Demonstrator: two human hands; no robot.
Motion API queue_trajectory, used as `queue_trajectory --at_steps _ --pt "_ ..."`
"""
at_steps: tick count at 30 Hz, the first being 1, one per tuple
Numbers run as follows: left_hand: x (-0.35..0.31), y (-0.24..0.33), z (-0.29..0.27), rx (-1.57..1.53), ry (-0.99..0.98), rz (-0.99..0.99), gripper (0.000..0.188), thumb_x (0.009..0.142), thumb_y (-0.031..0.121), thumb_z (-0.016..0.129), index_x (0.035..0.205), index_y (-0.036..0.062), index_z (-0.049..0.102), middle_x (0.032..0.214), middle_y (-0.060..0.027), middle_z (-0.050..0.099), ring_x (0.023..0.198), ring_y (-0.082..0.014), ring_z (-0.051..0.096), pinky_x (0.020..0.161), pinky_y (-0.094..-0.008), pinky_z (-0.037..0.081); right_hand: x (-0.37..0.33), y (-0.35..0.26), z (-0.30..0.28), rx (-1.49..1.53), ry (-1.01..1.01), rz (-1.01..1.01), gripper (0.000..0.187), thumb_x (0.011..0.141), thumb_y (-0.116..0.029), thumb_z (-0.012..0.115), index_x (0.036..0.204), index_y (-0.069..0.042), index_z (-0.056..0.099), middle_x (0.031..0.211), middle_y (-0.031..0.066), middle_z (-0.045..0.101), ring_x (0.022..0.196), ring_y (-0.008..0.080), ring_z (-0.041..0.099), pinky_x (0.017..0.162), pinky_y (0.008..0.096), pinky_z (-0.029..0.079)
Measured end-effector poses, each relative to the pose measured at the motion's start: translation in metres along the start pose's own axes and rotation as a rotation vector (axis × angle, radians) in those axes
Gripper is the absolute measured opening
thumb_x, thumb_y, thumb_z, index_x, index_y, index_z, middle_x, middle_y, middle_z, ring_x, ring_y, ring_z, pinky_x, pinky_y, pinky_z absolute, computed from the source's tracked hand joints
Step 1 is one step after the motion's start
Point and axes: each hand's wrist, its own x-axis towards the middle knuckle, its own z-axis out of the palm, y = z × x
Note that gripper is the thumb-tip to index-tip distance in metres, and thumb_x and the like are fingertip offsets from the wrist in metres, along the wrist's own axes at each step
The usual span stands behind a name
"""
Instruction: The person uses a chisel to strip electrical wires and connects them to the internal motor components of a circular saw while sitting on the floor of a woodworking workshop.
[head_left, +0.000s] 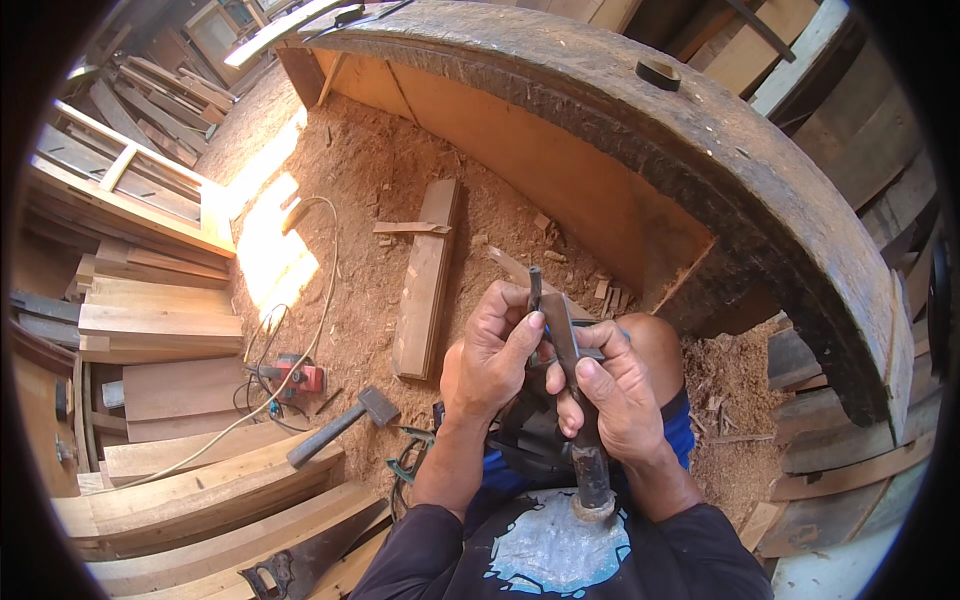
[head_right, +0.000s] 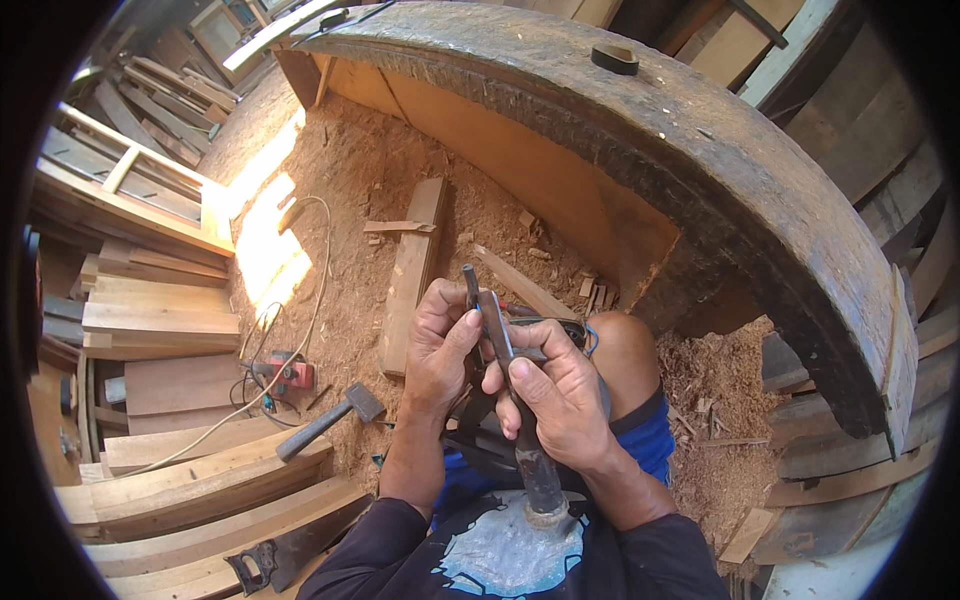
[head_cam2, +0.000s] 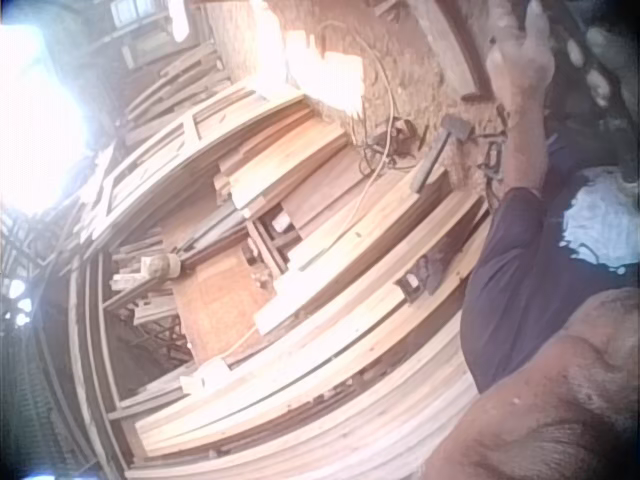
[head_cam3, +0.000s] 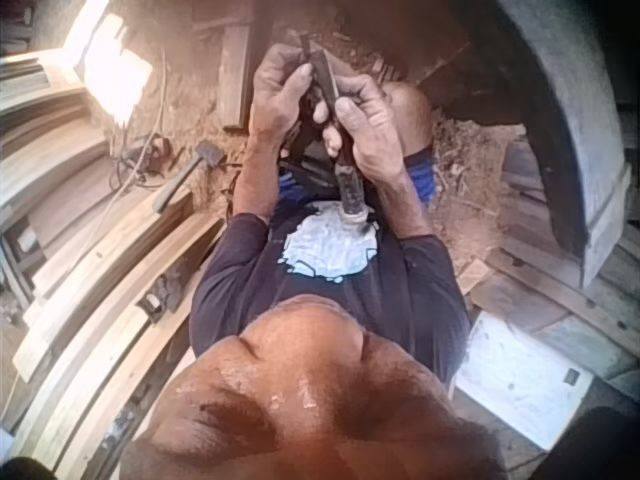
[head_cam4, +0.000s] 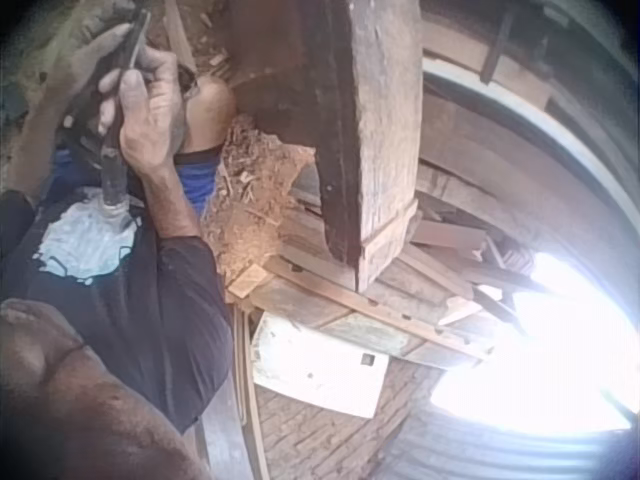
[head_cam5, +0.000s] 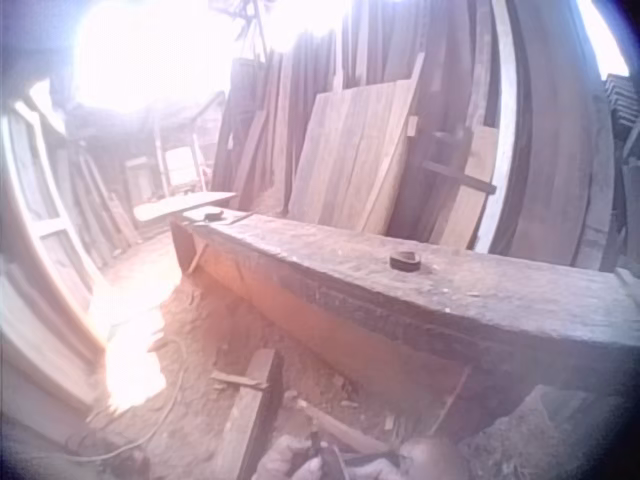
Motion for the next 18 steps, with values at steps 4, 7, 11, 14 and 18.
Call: queue_trajectory --at_steps 4,7,11,14,18 --pt "-0.0002 -0.0004 0.0001 0.000 -0.004 0.000 0.012 0.100 0.010 0.055 0.111 0.0045 0.055 0.096 -0.0069 0.067 0.074 -0.0060 0.061 0.066 -0.0200 0.051 -0.0011 -0.0014 0.0009 -0.001 -0.011 -0.017 0.028 0.105 -0.017 0.049 0.129 -0.002 0.046 0.095 0.0129 0.062 0.060 0.0102 0.058 0.054 0.0222 0.050" --pt "-0.0002 -0.0009 0.0000 0.018 -0.041 0.010 0.012 0.100 0.009 0.055 0.111 0.0042 0.055 0.096 -0.0070 0.068 0.074 -0.0057 0.060 0.066 -0.0198 0.051 -0.0010 -0.0022 0.0003 0.003 -0.015 -0.020 0.028 0.105 -0.017 0.049 0.129 -0.002 0.046 0.095 0.0131 0.062 0.060 0.0102 0.058 0.054 0.0222 0.050" --pt "-0.0004 -0.0014 0.0008 0.006 -0.002 0.003 0.011 0.100 0.010 0.055 0.110 0.0043 0.055 0.096 -0.0071 0.068 0.073 -0.0057 0.060 0.066 -0.0200 0.051 -0.0009 0.0000 -0.0007 0.002 -0.015 -0.011 0.028 0.105 -0.017 0.049 0.128 -0.002 0.046 0.095 0.0132 0.063 0.059 0.0104 0.058 0.054 0.0227 0.050" --pt "-0.0002 0.0000 0.0021 0.010 0.005 0.009 0.011 0.100 0.010 0.056 0.110 0.0045 0.055 0.096 -0.0074 0.068 0.072 -0.0056 0.060 0.065 -0.0199 0.051 0.0000 0.0002 -0.0017 -0.001 -0.011 -0.002 0.027 0.105 -0.017 0.049 0.128 -0.002 0.046 0.095 0.0132 0.063 0.059 0.0104 0.058 0.054 0.0230 0.050" --pt "-0.0008 0.0012 0.0017 0.037 0.001 0.012 0.011 0.100 0.009 0.056 0.110 0.0040 0.054 0.097 -0.0073 0.068 0.071 -0.0046 0.060 0.063 -0.0190 0.050 -0.0007 -0.0021 -0.0022 0.032 -0.011 0.021 0.027 0.105 -0.017 0.049 0.128 -0.003 0.046 0.095 0.0134 0.062 0.059 0.0104 0.058 0.053 0.0232 0.050"
